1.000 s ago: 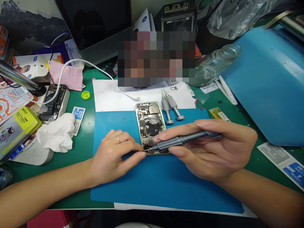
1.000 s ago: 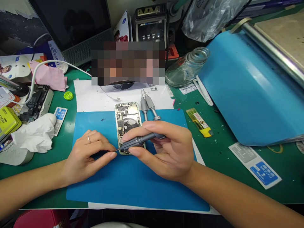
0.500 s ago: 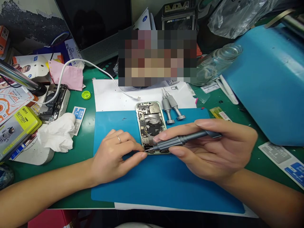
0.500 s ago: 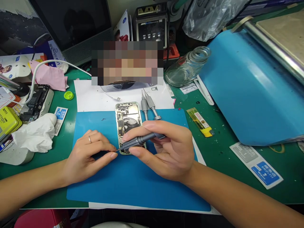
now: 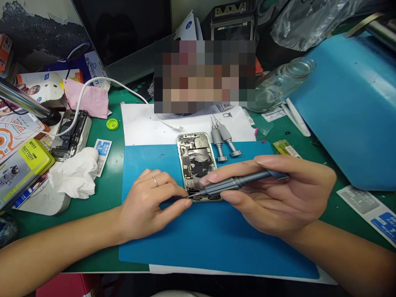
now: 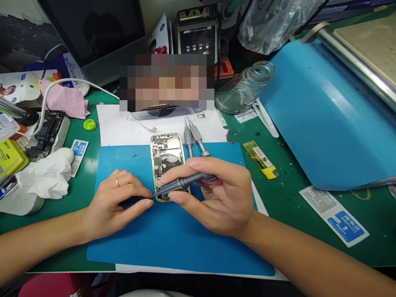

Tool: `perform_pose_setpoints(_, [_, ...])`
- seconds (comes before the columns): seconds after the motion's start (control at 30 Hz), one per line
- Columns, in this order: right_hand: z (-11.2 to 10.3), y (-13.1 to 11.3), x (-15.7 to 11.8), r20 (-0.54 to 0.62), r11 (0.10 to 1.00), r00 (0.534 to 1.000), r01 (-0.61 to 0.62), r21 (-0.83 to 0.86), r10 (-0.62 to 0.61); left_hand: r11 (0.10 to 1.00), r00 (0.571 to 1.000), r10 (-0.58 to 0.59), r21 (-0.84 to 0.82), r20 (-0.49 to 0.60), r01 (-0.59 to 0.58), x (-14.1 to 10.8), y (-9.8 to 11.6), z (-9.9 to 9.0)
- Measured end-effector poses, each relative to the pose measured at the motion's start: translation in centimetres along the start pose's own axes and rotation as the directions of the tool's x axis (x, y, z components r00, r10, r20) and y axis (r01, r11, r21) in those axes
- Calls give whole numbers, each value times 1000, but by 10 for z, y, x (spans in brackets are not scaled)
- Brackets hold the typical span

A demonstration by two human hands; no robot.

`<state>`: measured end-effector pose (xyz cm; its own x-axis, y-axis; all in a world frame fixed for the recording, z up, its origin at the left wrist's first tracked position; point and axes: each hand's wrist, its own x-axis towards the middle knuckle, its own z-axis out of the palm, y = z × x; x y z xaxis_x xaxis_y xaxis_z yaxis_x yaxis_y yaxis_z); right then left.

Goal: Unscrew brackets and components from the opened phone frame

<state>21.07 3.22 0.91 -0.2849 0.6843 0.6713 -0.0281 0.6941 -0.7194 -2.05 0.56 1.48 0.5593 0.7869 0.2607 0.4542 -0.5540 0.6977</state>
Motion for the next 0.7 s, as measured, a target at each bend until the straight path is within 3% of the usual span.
perform_pose_setpoints(0.7, [2,-1,-1,-1,1000,1000,3,11,-3,1000,1000,10,2,-2,-10,0,1,0])
